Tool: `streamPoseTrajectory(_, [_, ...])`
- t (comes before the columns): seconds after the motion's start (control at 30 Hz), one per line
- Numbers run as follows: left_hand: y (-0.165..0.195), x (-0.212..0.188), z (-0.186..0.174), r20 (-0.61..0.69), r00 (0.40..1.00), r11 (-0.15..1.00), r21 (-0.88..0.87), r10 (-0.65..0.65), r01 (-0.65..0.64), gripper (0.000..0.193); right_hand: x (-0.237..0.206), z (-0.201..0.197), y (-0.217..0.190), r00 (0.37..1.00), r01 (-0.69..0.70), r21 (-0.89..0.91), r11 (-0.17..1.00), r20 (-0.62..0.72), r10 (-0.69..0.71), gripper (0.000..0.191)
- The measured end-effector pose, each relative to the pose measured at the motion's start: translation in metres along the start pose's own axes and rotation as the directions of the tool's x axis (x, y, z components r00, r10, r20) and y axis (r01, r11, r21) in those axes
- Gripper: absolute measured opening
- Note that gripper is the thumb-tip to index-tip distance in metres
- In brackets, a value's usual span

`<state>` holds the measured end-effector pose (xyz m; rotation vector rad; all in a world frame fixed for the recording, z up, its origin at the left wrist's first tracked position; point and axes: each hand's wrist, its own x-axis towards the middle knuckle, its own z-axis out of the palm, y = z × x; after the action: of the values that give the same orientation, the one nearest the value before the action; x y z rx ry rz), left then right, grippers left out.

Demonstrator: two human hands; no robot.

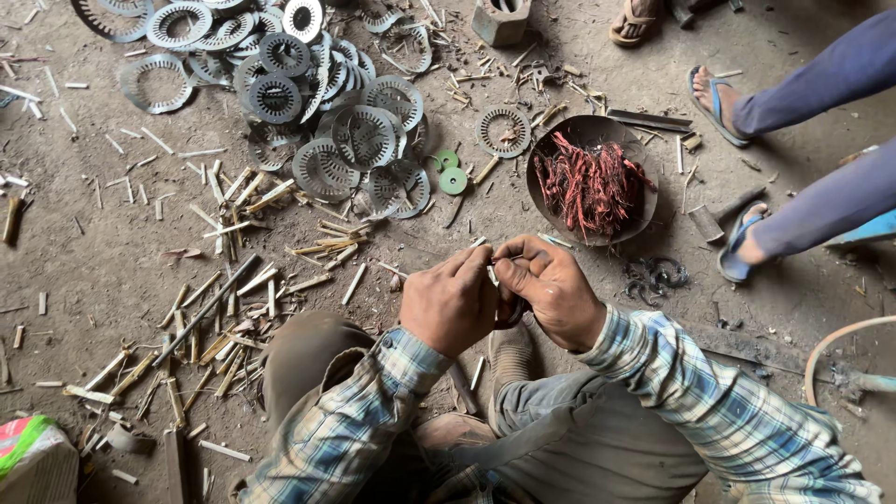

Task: The person sits on the floor and strips insulation from copper wires using a handheld tool. They repeatedly pull the insulation off each wire and place the stripped copper into a nearby bowl. The workspace contains metal parts and wire debris.

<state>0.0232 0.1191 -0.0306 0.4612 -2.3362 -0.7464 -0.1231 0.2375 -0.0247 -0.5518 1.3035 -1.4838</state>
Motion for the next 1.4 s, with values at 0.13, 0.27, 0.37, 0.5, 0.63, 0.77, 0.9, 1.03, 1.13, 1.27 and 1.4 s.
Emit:
streamPoseTrajectory(0.13, [-0.001, 0.005, 0.001, -0.056, 0.998, 0.999, -0.047, -0.011, 0.008, 0.029, -0.002, -0.003, 0.003, 0.992, 0.121, -0.174, 0.977, 0.045, -0.115, 0.02])
streamPoseTrajectory(0.27, [-0.002, 0.007, -0.001, -0.165, 0.973, 0.977, -0.108, 0.162, -0.181, 0.033, -0.001, -0.009, -0.004, 0.993, 0.11, -0.031, 0.994, 0.037, -0.108, 0.018])
streamPoseTrajectory(0.37, [-0.004, 0.006, -0.003, -0.142, 0.969, 0.971, -0.1, 0.203, -0.218, 0.036, -0.003, -0.017, -0.016, 0.999, 0.021, 0.071, 0.997, 0.043, -0.024, 0.018])
streamPoseTrajectory(0.5, [-0.002, 0.004, 0.002, -0.093, 0.973, 0.978, 0.012, 0.209, -0.209, 0.03, -0.009, -0.021, -0.023, 0.991, -0.126, 0.223, 0.967, 0.067, 0.114, 0.017])
streamPoseTrajectory(0.63, [0.006, -0.005, 0.01, -0.105, 0.963, 0.966, 0.104, 0.248, -0.237, 0.013, -0.016, -0.014, -0.017, 0.999, 0.039, -0.369, 0.929, 0.03, -0.03, 0.035])
streamPoseTrajectory(0.77, [0.003, -0.012, 0.019, 0.092, 0.99, 0.994, -0.042, 0.102, -0.099, 0.011, -0.018, -0.009, -0.018, 0.811, 0.581, -0.527, 0.62, 0.318, -0.491, 0.031])
streamPoseTrajectory(0.9, [-0.001, -0.026, 0.023, 0.463, 0.883, 0.523, -0.775, 0.085, 0.356, 0.021, -0.02, -0.014, -0.042, 0.589, 0.796, -0.555, 0.242, 0.617, -0.522, 0.017])
streamPoseTrajectory(1.03, [-0.015, -0.03, 0.01, 0.802, 0.457, 0.075, -0.521, 0.386, 0.85, 0.032, -0.031, -0.008, -0.056, 0.432, 0.897, -0.431, 0.101, 0.802, -0.414, 0.023])
streamPoseTrajectory(1.13, [-0.016, -0.026, 0.006, 0.831, 0.386, 0.049, -0.44, 0.401, 0.897, 0.034, -0.035, -0.003, -0.058, 0.45, 0.891, -0.435, 0.131, 0.807, -0.383, 0.027])
streamPoseTrajectory(1.27, [-0.013, -0.021, 0.009, 0.825, 0.483, 0.038, -0.515, 0.293, 0.856, 0.031, -0.028, -0.003, -0.062, 0.518, 0.855, -0.478, 0.203, 0.76, -0.392, 0.026])
streamPoseTrajectory(1.4, [-0.01, -0.023, 0.016, 0.829, 0.524, 0.112, -0.549, 0.195, 0.828, 0.032, -0.024, -0.002, -0.066, 0.405, 0.901, -0.434, 0.012, 0.83, -0.383, 0.03])
